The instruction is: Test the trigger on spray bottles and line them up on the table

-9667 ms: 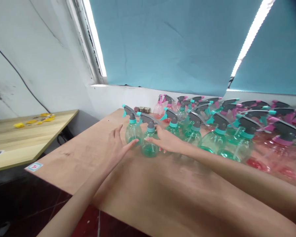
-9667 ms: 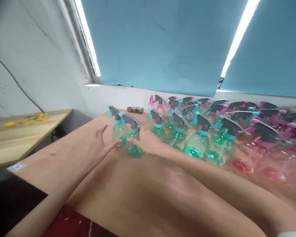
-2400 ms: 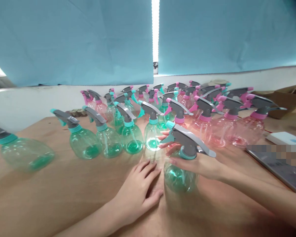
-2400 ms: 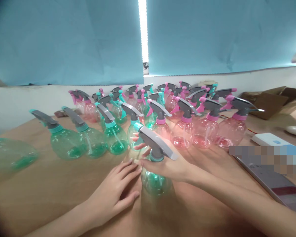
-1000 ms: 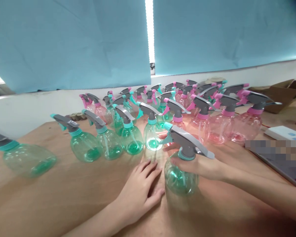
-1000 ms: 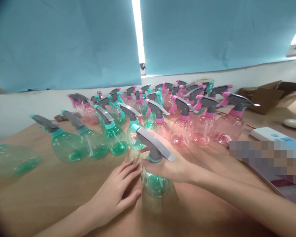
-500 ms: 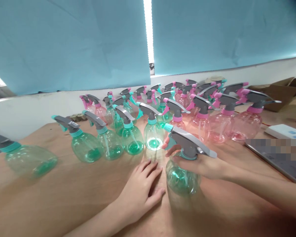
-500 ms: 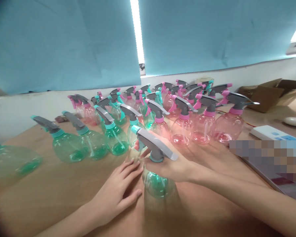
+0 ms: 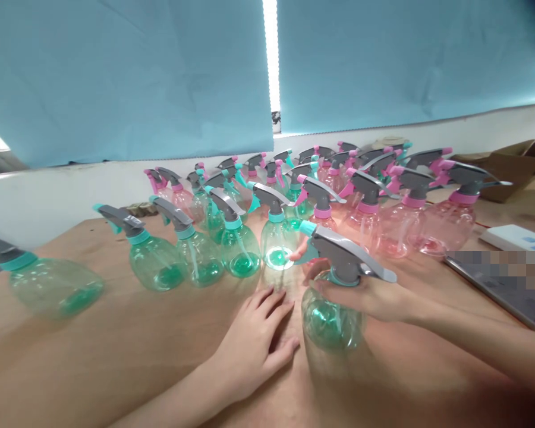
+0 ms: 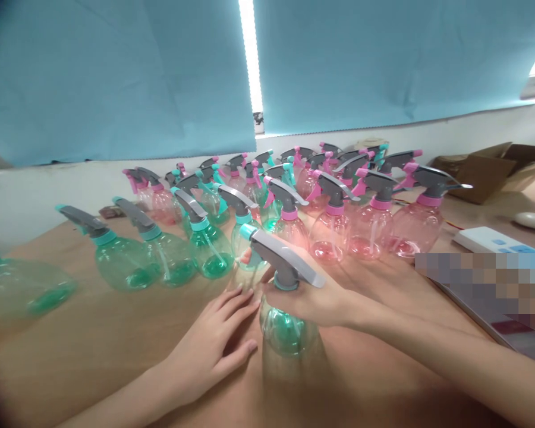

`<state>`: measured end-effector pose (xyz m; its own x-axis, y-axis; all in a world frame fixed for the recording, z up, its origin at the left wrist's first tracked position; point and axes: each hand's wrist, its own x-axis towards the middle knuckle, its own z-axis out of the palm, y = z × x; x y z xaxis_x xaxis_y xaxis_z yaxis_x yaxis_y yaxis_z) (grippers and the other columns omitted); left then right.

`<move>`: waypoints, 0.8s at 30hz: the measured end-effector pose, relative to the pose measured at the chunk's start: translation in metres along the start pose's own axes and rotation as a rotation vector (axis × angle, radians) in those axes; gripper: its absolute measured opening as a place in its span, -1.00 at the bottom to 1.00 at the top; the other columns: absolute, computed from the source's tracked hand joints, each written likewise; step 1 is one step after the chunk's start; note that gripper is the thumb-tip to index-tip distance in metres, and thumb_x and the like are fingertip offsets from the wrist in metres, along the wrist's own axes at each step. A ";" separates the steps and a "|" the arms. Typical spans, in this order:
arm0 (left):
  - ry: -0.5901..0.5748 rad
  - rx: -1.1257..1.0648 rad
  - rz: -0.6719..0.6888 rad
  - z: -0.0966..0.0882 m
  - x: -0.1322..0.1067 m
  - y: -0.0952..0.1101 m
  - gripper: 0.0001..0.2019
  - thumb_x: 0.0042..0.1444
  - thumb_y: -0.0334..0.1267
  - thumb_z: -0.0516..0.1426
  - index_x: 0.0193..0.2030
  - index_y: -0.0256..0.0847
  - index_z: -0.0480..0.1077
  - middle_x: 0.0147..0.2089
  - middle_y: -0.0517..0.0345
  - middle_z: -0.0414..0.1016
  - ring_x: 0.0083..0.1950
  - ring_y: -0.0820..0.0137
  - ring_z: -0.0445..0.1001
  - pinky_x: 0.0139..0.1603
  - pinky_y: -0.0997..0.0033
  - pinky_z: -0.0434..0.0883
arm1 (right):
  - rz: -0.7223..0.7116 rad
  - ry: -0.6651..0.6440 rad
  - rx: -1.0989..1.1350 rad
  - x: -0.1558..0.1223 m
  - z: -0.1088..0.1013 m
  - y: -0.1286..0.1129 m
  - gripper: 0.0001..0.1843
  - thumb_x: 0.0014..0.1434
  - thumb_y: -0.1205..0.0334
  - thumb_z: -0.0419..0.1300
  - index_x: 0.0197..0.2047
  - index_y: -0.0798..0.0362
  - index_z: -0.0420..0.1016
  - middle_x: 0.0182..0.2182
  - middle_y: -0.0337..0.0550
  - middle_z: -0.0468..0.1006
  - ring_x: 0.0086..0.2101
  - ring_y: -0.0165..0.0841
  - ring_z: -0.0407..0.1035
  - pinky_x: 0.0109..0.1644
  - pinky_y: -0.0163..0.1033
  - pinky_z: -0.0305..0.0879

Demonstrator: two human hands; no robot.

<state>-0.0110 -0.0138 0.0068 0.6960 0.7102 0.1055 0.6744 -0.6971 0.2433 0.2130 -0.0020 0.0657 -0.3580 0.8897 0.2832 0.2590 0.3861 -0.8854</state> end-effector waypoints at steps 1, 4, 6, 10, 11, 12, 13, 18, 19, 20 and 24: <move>0.011 -0.001 0.003 0.000 0.000 0.000 -0.50 0.24 -0.11 0.11 0.28 -0.25 0.24 0.33 -0.06 0.23 0.34 0.02 0.11 0.27 -0.09 0.17 | 0.004 -0.013 0.019 0.000 0.000 0.000 -0.78 0.01 0.30 0.14 -0.22 -0.05 0.45 -0.38 -0.21 0.56 -0.29 -0.27 0.50 -0.32 -0.24 0.48; 0.038 -0.005 0.014 0.002 -0.001 0.000 -0.51 0.24 -0.11 0.11 0.26 -0.23 0.26 0.31 -0.06 0.25 0.33 0.02 0.14 0.27 -0.09 0.18 | 0.001 -0.002 0.065 0.002 0.003 -0.001 -0.76 0.02 0.26 0.18 -0.18 -0.07 0.48 -0.36 -0.20 0.57 -0.26 -0.26 0.51 -0.26 -0.21 0.51; 0.043 -0.003 0.019 0.002 -0.001 -0.001 -0.52 0.25 -0.10 0.10 0.26 -0.23 0.26 0.30 -0.06 0.27 0.33 0.03 0.14 0.27 -0.08 0.18 | -0.010 0.018 0.072 0.002 0.004 0.001 -0.82 0.02 0.22 0.21 -0.24 -0.07 0.49 -0.34 -0.20 0.59 -0.29 -0.27 0.51 -0.24 -0.20 0.52; 0.035 0.004 0.023 0.003 0.000 -0.001 -0.51 0.26 -0.09 0.09 0.27 -0.26 0.25 0.30 -0.08 0.27 0.33 0.03 0.13 0.27 -0.07 0.18 | -0.012 -0.013 0.067 0.001 0.004 0.007 -0.85 0.06 0.21 0.21 -0.24 -0.07 0.52 -0.26 -0.18 0.61 -0.19 -0.25 0.51 -0.10 -0.13 0.49; 0.037 0.003 0.025 0.003 0.000 -0.002 -0.51 0.27 -0.09 0.09 0.27 -0.26 0.25 0.30 -0.08 0.27 0.33 0.03 0.13 0.27 -0.08 0.18 | -0.006 -0.035 0.076 0.001 0.003 0.007 -0.84 0.08 0.22 0.20 -0.22 -0.07 0.52 -0.23 -0.18 0.61 -0.16 -0.25 0.50 -0.06 -0.12 0.48; 0.042 0.001 0.028 0.003 0.000 -0.002 -0.51 0.26 -0.09 0.09 0.27 -0.25 0.25 0.29 -0.07 0.27 0.33 0.03 0.13 0.27 -0.08 0.18 | 0.006 -0.055 0.091 0.001 0.003 0.008 -0.82 0.10 0.23 0.20 -0.19 -0.07 0.52 -0.22 -0.18 0.61 -0.14 -0.24 0.50 -0.03 -0.11 0.46; 0.047 -0.001 0.029 0.004 0.000 -0.002 -0.51 0.26 -0.08 0.09 0.27 -0.25 0.25 0.29 -0.07 0.27 0.33 0.03 0.13 0.27 -0.08 0.17 | 0.025 -0.068 0.109 0.001 0.003 0.008 -0.80 0.11 0.23 0.19 -0.16 -0.07 0.52 -0.21 -0.18 0.61 -0.14 -0.23 0.50 -0.03 -0.10 0.46; 0.046 -0.009 0.020 0.004 0.000 -0.002 -0.52 0.25 -0.09 0.09 0.26 -0.25 0.26 0.28 -0.08 0.29 0.33 0.02 0.14 0.27 -0.08 0.17 | 0.128 -0.041 0.147 -0.001 0.003 0.007 -0.53 0.07 0.17 0.24 0.08 -0.07 0.39 -0.19 -0.14 0.60 -0.10 -0.18 0.49 -0.07 -0.10 0.49; 0.045 -0.011 0.020 0.004 0.000 -0.002 -0.52 0.26 -0.09 0.09 0.26 -0.24 0.26 0.28 -0.07 0.29 0.33 0.02 0.14 0.27 -0.07 0.18 | 0.135 -0.040 0.142 -0.001 0.003 0.007 -0.48 0.07 0.18 0.24 0.13 -0.07 0.36 -0.18 -0.14 0.60 -0.10 -0.18 0.49 -0.07 -0.10 0.49; 0.046 -0.013 0.020 0.004 0.000 -0.002 -0.52 0.26 -0.09 0.09 0.26 -0.23 0.25 0.29 -0.07 0.28 0.33 0.03 0.14 0.27 -0.08 0.18 | 0.141 -0.041 0.138 -0.001 0.003 0.006 -0.45 0.07 0.18 0.24 0.16 -0.07 0.33 -0.19 -0.14 0.60 -0.11 -0.18 0.49 -0.07 -0.10 0.50; 0.059 -0.005 0.029 0.006 0.000 -0.003 -0.52 0.27 -0.09 0.08 0.26 -0.23 0.24 0.30 -0.07 0.27 0.34 0.02 0.12 0.28 -0.09 0.15 | 0.097 -0.069 0.123 0.000 0.002 0.004 -0.53 0.10 0.21 0.23 0.11 -0.10 0.39 -0.19 -0.15 0.60 -0.09 -0.19 0.48 -0.03 -0.09 0.47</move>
<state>-0.0115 -0.0126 0.0007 0.6994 0.6945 0.1689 0.6529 -0.7170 0.2443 0.2120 -0.0014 0.0612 -0.3982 0.9011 0.1717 0.1851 0.2622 -0.9471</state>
